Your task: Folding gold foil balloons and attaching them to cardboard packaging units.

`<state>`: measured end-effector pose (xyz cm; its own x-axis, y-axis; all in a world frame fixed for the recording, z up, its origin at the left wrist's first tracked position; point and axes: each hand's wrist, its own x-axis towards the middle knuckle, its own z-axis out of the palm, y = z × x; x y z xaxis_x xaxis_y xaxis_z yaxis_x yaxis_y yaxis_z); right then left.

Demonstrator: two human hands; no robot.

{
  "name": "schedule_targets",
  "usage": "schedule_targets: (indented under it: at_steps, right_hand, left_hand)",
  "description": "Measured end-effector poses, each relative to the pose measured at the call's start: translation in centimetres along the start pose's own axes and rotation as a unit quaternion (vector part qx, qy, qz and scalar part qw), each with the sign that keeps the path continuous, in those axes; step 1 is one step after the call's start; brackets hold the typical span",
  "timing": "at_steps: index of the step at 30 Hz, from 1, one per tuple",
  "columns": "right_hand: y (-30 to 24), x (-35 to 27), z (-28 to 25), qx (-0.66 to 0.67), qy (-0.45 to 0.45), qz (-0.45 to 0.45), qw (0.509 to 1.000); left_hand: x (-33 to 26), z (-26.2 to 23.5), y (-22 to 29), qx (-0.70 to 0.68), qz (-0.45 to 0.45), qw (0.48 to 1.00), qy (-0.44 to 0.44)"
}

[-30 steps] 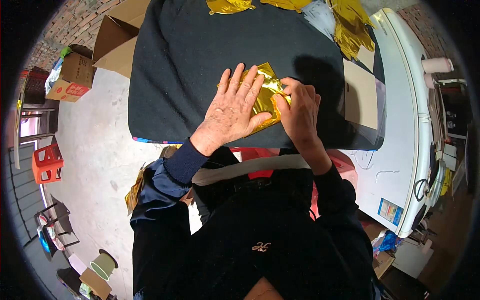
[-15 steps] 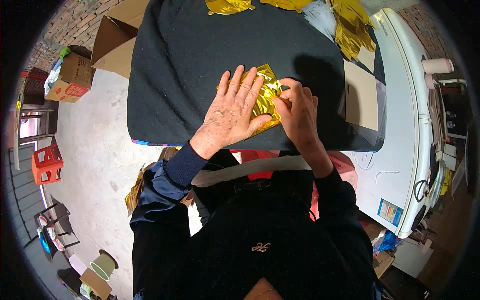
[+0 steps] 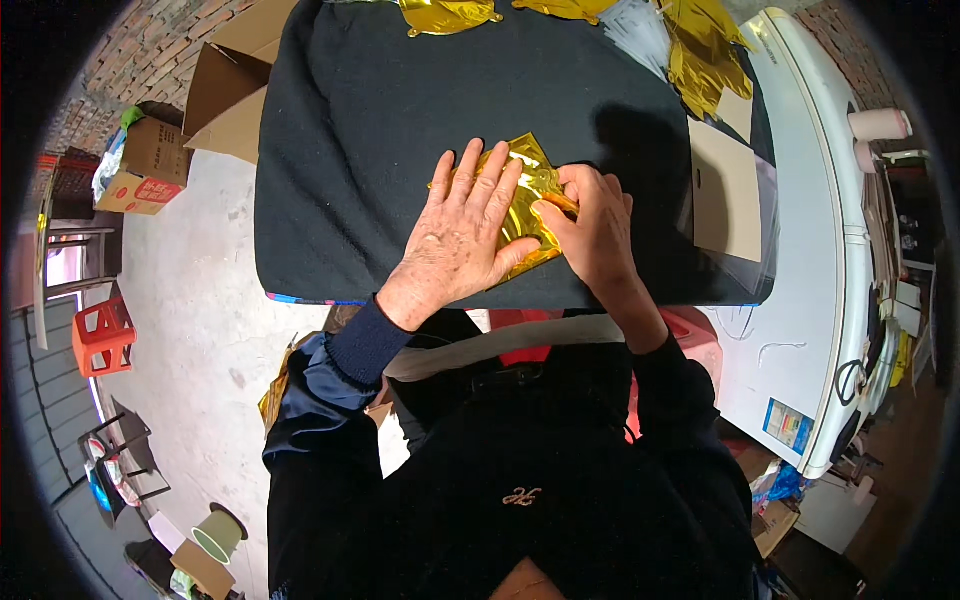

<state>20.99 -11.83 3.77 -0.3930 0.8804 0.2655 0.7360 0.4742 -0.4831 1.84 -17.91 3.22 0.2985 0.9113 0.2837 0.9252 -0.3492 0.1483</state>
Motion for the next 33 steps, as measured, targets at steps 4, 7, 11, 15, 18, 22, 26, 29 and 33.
schedule_targets:
  at_steps: [4,7,11,15,18,22,26,29,33]
  right_hand:
    - [-0.5,0.8,-0.2,0.004,0.015,-0.003,1.000]
    - [0.1,0.9,-0.3,-0.018,-0.004,-0.043,0.999]
    - [0.7,1.2,-0.2,0.005,-0.008,-0.042,0.999]
    - [0.9,1.5,-0.4,0.011,-0.020,-0.061,0.998]
    - [0.8,1.5,-0.5,0.018,-0.036,-0.071,0.997]
    - [0.3,1.0,-0.6,0.024,-0.041,-0.054,0.997]
    - [0.0,0.6,-0.1,0.065,-0.027,-0.031,0.997]
    - [0.6,0.4,0.9,0.198,0.027,0.008,0.980]
    - [0.0,-0.1,0.8,0.136,0.100,-0.049,0.984]
  left_hand:
    - [0.0,-0.1,0.0,-0.004,-0.004,1.000,-0.008]
    - [0.0,-0.2,0.1,-0.011,-0.005,1.000,-0.006]
    - [0.0,-0.3,0.1,-0.015,-0.010,1.000,-0.008]
    - [0.1,-0.3,0.2,-0.008,-0.010,1.000,-0.017]
    - [0.1,-0.3,0.1,-0.009,-0.011,1.000,-0.016]
    - [0.1,-0.2,0.1,-0.005,-0.011,1.000,-0.019]
    - [0.0,-0.3,0.1,0.000,-0.013,1.000,-0.025]
    - [0.1,-0.1,0.2,0.000,-0.012,1.000,-0.025]
    - [0.0,-0.1,0.0,0.005,-0.011,1.000,-0.026]
